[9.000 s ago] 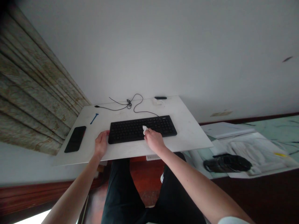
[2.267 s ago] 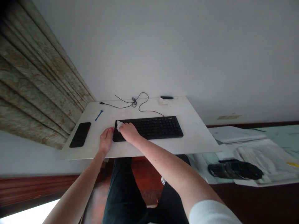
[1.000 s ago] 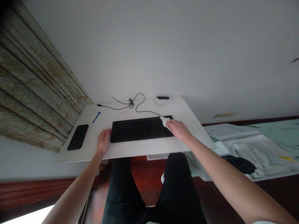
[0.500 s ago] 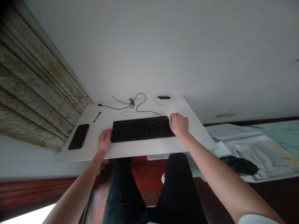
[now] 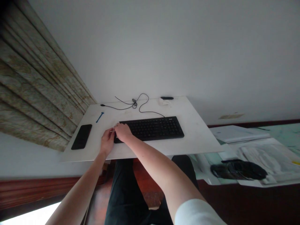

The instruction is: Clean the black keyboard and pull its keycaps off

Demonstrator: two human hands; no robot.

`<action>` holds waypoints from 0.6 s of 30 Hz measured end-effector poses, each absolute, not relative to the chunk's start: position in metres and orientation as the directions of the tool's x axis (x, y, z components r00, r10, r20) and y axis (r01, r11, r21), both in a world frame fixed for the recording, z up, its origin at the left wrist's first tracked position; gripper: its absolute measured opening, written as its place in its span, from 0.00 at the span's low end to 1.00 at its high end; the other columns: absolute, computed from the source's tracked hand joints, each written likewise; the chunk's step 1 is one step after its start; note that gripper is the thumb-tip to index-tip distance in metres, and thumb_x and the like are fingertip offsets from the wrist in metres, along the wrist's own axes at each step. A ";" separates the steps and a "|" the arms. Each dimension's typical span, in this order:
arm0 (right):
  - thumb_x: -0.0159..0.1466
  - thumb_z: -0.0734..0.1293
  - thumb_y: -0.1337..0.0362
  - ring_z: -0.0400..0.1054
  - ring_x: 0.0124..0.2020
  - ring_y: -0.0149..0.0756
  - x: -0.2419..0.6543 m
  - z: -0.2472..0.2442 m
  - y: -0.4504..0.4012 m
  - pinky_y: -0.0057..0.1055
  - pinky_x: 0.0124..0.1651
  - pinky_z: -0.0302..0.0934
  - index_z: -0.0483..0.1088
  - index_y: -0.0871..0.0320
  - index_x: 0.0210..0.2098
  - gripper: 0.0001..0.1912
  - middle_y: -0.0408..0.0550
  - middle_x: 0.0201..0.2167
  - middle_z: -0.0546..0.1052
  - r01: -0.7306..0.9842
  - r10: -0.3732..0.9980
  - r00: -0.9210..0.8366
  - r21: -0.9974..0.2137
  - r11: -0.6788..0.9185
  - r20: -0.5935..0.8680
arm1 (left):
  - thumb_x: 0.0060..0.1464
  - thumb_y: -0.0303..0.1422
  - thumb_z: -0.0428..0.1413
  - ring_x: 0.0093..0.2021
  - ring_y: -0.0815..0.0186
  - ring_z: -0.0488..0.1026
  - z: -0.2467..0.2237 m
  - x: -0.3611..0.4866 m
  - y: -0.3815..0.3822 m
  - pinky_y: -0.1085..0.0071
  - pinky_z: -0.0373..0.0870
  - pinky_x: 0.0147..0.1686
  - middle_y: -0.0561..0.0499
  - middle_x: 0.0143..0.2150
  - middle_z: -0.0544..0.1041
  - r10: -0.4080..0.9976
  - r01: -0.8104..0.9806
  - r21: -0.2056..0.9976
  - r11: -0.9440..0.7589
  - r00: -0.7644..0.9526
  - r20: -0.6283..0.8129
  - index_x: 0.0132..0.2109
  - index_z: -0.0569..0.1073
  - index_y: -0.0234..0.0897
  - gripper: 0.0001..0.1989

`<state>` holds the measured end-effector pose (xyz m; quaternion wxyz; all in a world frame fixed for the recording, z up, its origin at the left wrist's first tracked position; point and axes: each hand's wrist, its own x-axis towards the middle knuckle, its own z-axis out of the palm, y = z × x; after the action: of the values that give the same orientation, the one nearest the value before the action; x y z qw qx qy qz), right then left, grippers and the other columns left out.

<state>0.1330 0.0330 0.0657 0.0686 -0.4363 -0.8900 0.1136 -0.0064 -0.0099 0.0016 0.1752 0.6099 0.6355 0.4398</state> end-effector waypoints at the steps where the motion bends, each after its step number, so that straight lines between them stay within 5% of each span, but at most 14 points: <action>1: 0.72 0.59 0.68 0.70 0.50 0.45 0.134 0.066 0.033 0.39 0.49 0.61 0.73 0.61 0.51 0.14 0.58 0.51 0.76 0.766 0.790 -0.613 -0.228 0.601 0.022 | 0.63 0.34 0.49 0.49 0.59 0.76 0.001 -0.006 -0.010 0.58 0.73 0.54 0.42 0.50 0.78 0.931 0.618 0.775 -0.133 -0.190 0.311 0.53 0.74 0.36 0.16; 7: 0.72 0.53 0.72 0.68 0.51 0.47 0.180 0.064 0.032 0.42 0.50 0.59 0.70 0.63 0.56 0.19 0.61 0.52 0.75 0.822 0.826 -0.563 -0.083 0.563 0.022 | 0.64 0.35 0.49 0.53 0.58 0.75 0.002 -0.004 -0.012 0.56 0.70 0.60 0.43 0.52 0.77 0.942 0.635 0.756 -0.158 -0.134 0.309 0.54 0.74 0.38 0.16; 18: 0.69 0.56 0.74 0.69 0.49 0.48 0.284 0.060 0.019 0.42 0.50 0.58 0.69 0.64 0.59 0.21 0.63 0.52 0.75 0.888 0.888 -0.460 0.041 0.459 0.023 | 0.67 0.37 0.47 0.64 0.57 0.69 0.000 -0.001 -0.016 0.51 0.63 0.68 0.42 0.62 0.73 0.930 0.721 0.643 -0.260 0.007 0.368 0.60 0.73 0.38 0.20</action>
<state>0.2838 0.0190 0.0602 -0.0010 -0.5197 -0.8540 -0.0234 -0.0013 -0.0158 0.0002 0.1373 0.6962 0.5927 0.3810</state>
